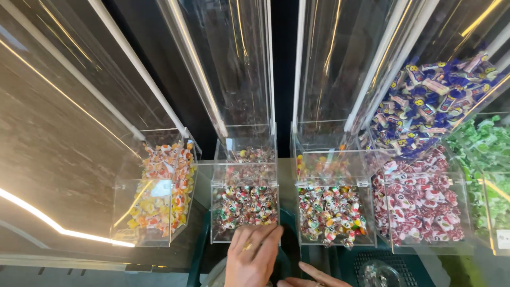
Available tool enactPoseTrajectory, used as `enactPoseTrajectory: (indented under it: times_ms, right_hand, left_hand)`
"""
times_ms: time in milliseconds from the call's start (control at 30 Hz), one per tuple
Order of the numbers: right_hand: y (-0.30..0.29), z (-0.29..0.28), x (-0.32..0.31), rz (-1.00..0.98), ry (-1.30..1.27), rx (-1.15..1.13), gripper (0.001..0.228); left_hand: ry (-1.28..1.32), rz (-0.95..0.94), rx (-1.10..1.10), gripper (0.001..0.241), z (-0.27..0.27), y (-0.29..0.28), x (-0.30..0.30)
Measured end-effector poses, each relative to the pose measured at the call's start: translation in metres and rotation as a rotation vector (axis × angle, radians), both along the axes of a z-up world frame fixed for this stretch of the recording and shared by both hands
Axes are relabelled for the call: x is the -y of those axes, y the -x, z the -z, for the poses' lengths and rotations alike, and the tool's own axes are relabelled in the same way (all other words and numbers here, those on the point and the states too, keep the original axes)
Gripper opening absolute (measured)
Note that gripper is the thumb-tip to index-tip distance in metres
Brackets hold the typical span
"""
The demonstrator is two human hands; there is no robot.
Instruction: Sorting and picking through various types of wrapped candies in clear display bins.
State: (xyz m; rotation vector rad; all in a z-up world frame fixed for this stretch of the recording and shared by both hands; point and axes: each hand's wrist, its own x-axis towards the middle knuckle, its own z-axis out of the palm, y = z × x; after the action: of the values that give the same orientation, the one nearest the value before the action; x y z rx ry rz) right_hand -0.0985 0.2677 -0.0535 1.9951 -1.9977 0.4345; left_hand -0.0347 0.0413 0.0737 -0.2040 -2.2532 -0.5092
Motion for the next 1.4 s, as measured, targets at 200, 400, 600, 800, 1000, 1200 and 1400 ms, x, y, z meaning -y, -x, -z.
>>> enactPoseTrajectory:
  times_ms: [200,400,600,800,1000,1200,1400]
  right_hand:
    - [0.005,-0.037,-0.056,0.219,0.068,0.233,0.04]
    - [0.034,-0.078,-0.071,0.339,0.227,0.228,0.034]
    - [0.046,-0.094,-0.065,0.413,0.266,0.216,0.035]
    - [0.054,-0.105,-0.045,0.524,0.241,0.306,0.039]
    - [0.074,-0.092,-0.034,0.523,0.04,0.27,0.045]
    - [0.083,-0.112,-0.022,0.534,-0.233,0.37,0.055]
    - [0.083,-0.112,-0.015,0.549,-0.302,0.353,0.062]
  left_hand:
    - [0.306,0.241,0.125,0.021,-0.033,0.057,-0.037]
    - [0.502,0.258,0.22,0.008,-0.017,0.082,-0.054]
    - [0.26,0.264,0.199,0.005,-0.034,0.079,-0.046]
    - [-0.399,0.209,0.14,0.011,-0.038,0.049,-0.02]
    - [-0.747,-0.044,0.195,0.016,0.006,0.014,0.033]
    - [-0.592,-0.246,0.218,0.014,0.021,0.015,0.052]
    - [-0.117,-0.066,0.367,0.019,0.007,0.016,0.052]
